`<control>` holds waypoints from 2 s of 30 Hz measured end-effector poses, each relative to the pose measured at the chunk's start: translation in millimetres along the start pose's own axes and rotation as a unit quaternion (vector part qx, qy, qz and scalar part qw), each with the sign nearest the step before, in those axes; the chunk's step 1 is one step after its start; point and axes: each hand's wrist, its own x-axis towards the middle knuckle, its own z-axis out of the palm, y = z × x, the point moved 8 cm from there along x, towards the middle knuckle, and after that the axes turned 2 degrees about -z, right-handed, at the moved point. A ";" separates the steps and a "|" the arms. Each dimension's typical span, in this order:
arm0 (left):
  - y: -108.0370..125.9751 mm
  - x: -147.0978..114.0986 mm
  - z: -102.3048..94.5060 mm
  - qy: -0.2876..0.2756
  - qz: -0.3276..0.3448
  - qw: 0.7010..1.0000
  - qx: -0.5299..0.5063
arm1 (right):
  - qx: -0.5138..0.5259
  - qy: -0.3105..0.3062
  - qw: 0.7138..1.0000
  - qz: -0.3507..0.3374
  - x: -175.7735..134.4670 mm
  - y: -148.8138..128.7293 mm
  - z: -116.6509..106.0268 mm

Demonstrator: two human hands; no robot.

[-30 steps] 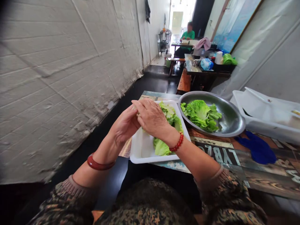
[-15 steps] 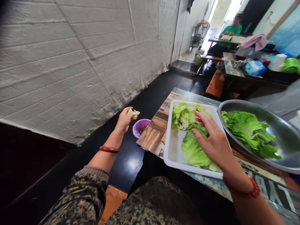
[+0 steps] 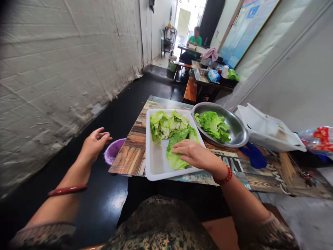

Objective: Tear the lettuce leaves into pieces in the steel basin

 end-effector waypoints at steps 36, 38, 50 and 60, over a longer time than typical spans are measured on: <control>174.1 -109.6 155.4 -0.143 0.030 0.878 -0.455 | 0.093 0.011 0.995 -0.022 2.2 46.9 -23.0; 175.3 -110.1 154.0 -0.135 0.031 0.880 -0.454 | 0.024 -0.050 0.997 -0.046 -4.7 41.6 -8.6; 171.1 -108.3 155.1 -0.148 0.044 0.898 -0.412 | 0.206 0.221 0.952 0.042 -4.8 70.5 -56.9; 179.3 -118.4 149.2 -0.170 0.031 0.893 -0.416 | 0.547 0.274 0.780 0.134 8.4 100.9 -20.3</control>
